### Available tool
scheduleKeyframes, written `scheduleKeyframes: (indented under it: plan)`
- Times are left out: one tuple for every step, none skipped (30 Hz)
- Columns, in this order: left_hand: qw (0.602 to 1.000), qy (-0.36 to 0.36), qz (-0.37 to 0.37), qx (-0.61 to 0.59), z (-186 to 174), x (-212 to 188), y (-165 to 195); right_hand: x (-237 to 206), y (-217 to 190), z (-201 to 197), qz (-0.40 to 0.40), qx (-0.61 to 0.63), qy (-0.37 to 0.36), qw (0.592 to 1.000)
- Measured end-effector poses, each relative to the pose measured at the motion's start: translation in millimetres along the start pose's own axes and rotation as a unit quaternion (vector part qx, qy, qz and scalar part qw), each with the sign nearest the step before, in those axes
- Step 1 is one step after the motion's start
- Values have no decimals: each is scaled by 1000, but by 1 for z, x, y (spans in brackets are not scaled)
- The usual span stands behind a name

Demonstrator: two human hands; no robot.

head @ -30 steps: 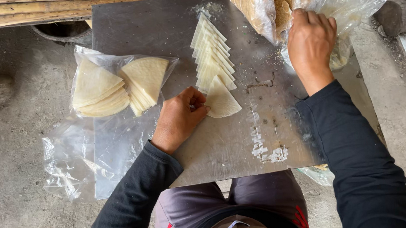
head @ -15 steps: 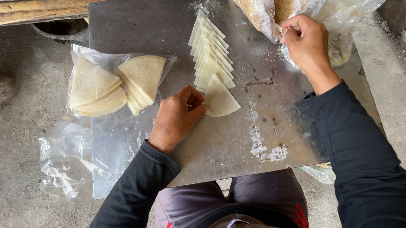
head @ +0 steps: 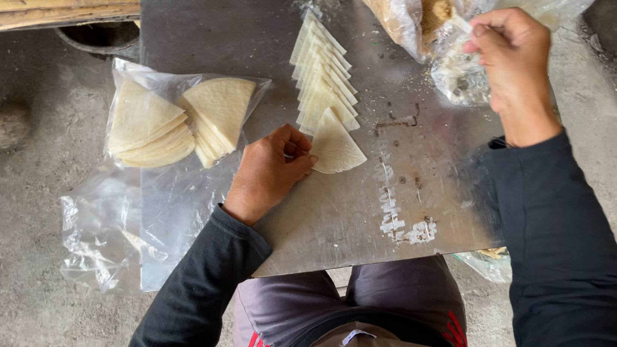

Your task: The person repeatedly scoops a grainy filling into triangular pastry sheets using a small spoon, then folds and seals each sheet into a samosa. The finished samosas are stacked on the metal table.

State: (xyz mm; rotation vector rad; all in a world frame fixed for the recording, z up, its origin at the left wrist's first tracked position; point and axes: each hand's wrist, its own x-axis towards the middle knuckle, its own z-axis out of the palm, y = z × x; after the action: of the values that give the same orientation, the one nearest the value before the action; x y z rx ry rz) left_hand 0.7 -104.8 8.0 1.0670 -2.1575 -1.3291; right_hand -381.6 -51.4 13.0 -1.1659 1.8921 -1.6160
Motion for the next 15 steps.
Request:
scheduleKeyframes:
  plan:
    - [1000, 9, 14, 4, 0, 0, 0, -3, -3, -4, -10, 17, -9, 1000]
    - [999, 18, 26, 7, 0, 0, 0, -7, -6, -8, -14, 43, -20, 999]
    - [999, 28, 38, 11, 1, -1, 0, -12, -10, -12, -17, 69, -31, 997]
    - [999, 30, 37, 12, 1, -1, 0, -18, -13, -14, -19, 95, -43, 994]
    - [999, 31, 35, 14, 1, 0, 0, -26, -15, -14, -18, 102, -57, 993]
    - [999, 33, 34, 16, 2, 0, 0, -34, -18, -14, -17, 108, -72, 991]
    - [999, 35, 37, 8, 3, 0, 0, -41, -21, -14, -17, 114, -87, 989]
    - [999, 36, 41, 1, 3, 0, 0, -49, -24, -10, -11, 117, -119, 986]
    - [998, 36, 45, -7, 4, 0, 0, -57, -25, -3, -5, 118, -151, 981]
    - [999, 35, 37, -9, 4, 0, 1, -67, -25, 4, 2, 120, -181, 976]
    - [999, 33, 30, -10, 5, 0, 1, -76, -25, 13, 16, 106, -211, 972]
    - [999, 31, 23, -11, 5, 0, 2, -84, -25, 22, 29, 91, -239, 966]
    - [999, 30, 20, -7, 5, 1, 3, -90, -26, 31, 28, 80, -264, 961]
    - [999, 29, 16, -2, 5, 0, 4, -97, -26, 40, 27, 69, -289, 954]
    - [1000, 27, 13, 2, 5, 0, 5, -102, -27, 47, 27, 58, -314, 947]
